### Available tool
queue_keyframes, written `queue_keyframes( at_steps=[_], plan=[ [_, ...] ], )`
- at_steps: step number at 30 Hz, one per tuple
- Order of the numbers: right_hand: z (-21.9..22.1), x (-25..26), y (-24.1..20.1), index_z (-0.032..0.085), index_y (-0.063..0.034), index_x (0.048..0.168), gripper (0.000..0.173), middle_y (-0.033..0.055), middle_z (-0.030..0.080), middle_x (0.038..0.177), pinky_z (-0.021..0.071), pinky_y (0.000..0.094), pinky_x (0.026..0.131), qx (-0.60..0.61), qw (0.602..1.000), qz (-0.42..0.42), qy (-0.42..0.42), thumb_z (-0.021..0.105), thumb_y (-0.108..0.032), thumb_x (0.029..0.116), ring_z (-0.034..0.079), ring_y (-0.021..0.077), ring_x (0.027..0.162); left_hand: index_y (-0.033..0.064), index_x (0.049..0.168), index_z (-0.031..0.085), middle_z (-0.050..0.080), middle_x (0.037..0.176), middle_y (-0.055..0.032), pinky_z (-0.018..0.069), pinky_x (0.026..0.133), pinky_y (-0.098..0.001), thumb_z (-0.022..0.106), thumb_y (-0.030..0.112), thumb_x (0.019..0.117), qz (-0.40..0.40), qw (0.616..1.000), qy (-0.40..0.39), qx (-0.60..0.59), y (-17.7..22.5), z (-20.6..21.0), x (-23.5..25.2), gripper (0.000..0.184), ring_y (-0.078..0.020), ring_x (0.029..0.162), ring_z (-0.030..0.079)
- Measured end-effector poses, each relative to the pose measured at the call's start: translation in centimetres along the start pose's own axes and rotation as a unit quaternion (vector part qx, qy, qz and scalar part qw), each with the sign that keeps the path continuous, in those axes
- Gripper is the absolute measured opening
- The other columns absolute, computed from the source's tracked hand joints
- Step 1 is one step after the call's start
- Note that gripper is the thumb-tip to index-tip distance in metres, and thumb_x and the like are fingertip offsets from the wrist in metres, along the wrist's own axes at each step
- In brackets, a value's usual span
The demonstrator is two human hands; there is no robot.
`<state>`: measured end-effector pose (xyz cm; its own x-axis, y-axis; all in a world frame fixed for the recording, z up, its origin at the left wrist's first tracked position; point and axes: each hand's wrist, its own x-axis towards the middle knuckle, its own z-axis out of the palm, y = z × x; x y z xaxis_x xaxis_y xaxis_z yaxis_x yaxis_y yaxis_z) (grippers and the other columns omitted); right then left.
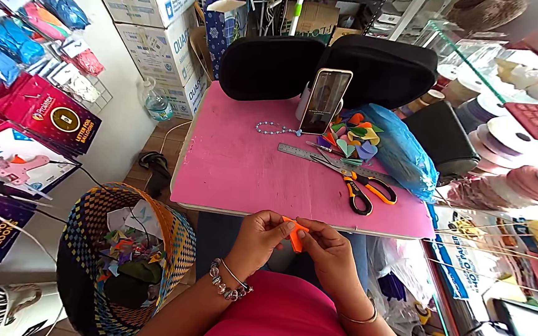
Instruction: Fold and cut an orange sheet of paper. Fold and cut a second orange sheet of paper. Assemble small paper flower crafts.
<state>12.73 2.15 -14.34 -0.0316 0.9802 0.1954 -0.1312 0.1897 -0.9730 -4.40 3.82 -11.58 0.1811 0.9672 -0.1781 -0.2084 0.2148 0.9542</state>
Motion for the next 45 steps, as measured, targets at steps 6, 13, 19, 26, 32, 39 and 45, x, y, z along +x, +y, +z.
queue_keyframes(
  at_steps=[6,13,19,26,32,39,45],
  plan=[
    [0.0,0.1,0.0,0.072,-0.0054,0.117,0.030,0.0023,0.077,0.099,0.0630,0.0245,0.073,0.028,0.999,0.013,-0.016,0.075,0.001,0.0878,0.073,0.0093,0.081,0.0039,0.091,0.069,0.071,0.078,0.0018,0.0570,0.060,-0.0190,0.070,0.006,0.0940,0.033,0.999,0.012,0.025,0.0,0.0,-0.1,0.004,-0.0035,0.066,0.067],
    [0.1,0.0,-0.6,0.067,0.0012,0.123,0.038,0.0051,0.075,0.099,0.0634,0.0253,0.071,0.014,0.997,0.065,-0.025,0.074,0.003,0.0858,0.074,0.0113,0.081,0.0040,0.089,0.070,0.071,0.077,0.0025,0.0554,0.060,-0.0176,0.070,0.006,0.0942,0.061,0.997,0.015,0.036,-0.4,-0.2,-0.2,0.005,-0.0020,0.065,0.066],
    [-0.2,0.3,-1.1,0.069,-0.0029,0.114,0.025,0.0088,0.075,0.096,0.0612,0.0248,0.066,0.163,0.963,0.209,-0.046,0.071,0.000,0.0890,0.072,0.0106,0.075,0.0033,0.095,0.070,0.070,0.081,0.0029,0.0545,0.061,-0.0159,0.071,0.009,0.0938,0.105,0.992,-0.007,0.062,-0.4,-0.1,-0.3,0.006,0.0001,0.068,0.065],
    [-1.8,0.9,0.2,0.069,-0.0053,0.121,0.027,0.0067,0.072,0.100,0.0580,0.0209,0.072,0.441,0.821,0.294,-0.215,0.072,-0.010,0.0938,0.069,0.0090,0.079,0.0030,0.117,0.071,0.069,0.111,0.0004,0.0536,0.062,-0.0158,0.059,0.011,0.1026,0.120,0.985,-0.123,0.004,-0.3,-1.5,0.3,0.021,-0.0012,0.081,0.065],
    [-2.0,0.8,0.4,0.068,-0.0042,0.120,0.025,0.0060,0.071,0.096,0.0573,0.0197,0.072,0.481,0.770,0.321,-0.269,0.069,-0.008,0.0956,0.069,0.0092,0.080,0.0037,0.103,0.073,0.068,0.109,0.0032,0.0543,0.088,-0.0214,0.066,0.013,0.0992,0.188,0.961,-0.197,-0.036,-1.3,-2.6,1.3,0.013,-0.0027,0.103,0.063],
    [-1.6,0.2,-0.3,0.065,-0.0143,0.130,0.046,0.0047,0.066,0.130,0.0598,0.0298,0.086,0.121,0.983,0.084,-0.108,0.065,-0.046,0.0971,0.068,0.0140,0.108,0.0031,0.105,0.072,0.073,0.102,0.0014,0.0561,0.072,-0.0188,0.065,0.009,0.0986,0.178,0.978,-0.098,-0.047,-1.2,-2.1,1.0,0.011,-0.0018,0.086,0.067],
    [0.0,-0.2,-1.0,0.075,-0.0145,0.113,0.017,-0.0003,0.073,0.114,0.0612,0.0212,0.079,-0.008,0.997,-0.074,-0.020,0.071,-0.016,0.0960,0.071,0.0072,0.093,0.0037,0.106,0.072,0.074,0.097,0.0017,0.0592,0.068,-0.0199,0.066,0.006,0.0978,0.188,0.978,-0.067,-0.064,-1.3,-0.9,0.4,0.010,-0.0030,0.079,0.070]
  ],
)
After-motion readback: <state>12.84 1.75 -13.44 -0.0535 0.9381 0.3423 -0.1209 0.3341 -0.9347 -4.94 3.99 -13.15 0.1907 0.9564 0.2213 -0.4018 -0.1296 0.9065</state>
